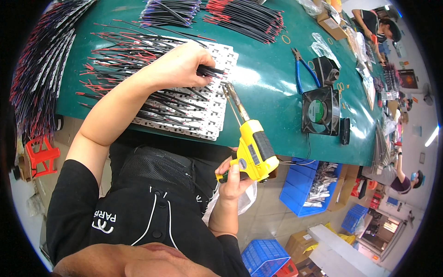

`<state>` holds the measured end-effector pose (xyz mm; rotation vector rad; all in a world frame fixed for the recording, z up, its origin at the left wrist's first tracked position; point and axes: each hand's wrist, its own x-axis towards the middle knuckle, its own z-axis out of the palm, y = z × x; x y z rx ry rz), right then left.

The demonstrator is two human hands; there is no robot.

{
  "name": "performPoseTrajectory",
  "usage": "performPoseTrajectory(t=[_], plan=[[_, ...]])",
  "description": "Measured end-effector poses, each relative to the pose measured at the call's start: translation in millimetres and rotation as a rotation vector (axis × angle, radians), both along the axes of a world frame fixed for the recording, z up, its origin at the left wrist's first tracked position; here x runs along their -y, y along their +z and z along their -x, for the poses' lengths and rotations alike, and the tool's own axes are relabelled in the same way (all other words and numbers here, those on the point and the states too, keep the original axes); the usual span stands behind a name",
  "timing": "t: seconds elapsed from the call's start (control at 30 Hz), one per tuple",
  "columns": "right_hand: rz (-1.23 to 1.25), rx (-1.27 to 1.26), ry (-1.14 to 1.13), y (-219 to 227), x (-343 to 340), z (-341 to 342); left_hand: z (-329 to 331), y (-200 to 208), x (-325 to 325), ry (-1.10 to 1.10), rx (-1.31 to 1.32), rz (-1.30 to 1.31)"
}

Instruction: The person assembles electronic wire bundles and LED boards by hand, using a heat gun to apply heat shrink tubing.

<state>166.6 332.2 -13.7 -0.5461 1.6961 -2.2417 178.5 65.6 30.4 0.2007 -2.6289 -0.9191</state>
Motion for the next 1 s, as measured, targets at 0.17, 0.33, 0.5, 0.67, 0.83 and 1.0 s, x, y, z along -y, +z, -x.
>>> performPoseTrajectory(t=[0.17,0.33,0.5,0.67,0.83,1.0], plan=[[0.012,-0.023,0.043,-2.0,0.4,0.2,0.8,-0.3,-2.1,0.028,0.081,0.043],[-0.010,-0.013,0.038,-0.8,1.2,-0.7,1.0,2.3,-4.1,0.041,0.101,0.026],[-0.030,0.000,0.041,-4.0,1.7,-0.5,1.3,3.4,-4.8,0.047,0.156,0.010],[-0.051,-0.016,0.053,-5.5,0.2,0.6,1.8,-2.6,-3.6,0.043,0.087,0.066],[-0.039,-0.045,0.057,-1.2,-1.3,2.7,1.4,2.3,-5.9,0.050,0.116,0.050],[0.048,-0.106,0.091,7.4,-1.3,4.5,0.9,-1.2,-5.4,0.059,0.036,0.071]])
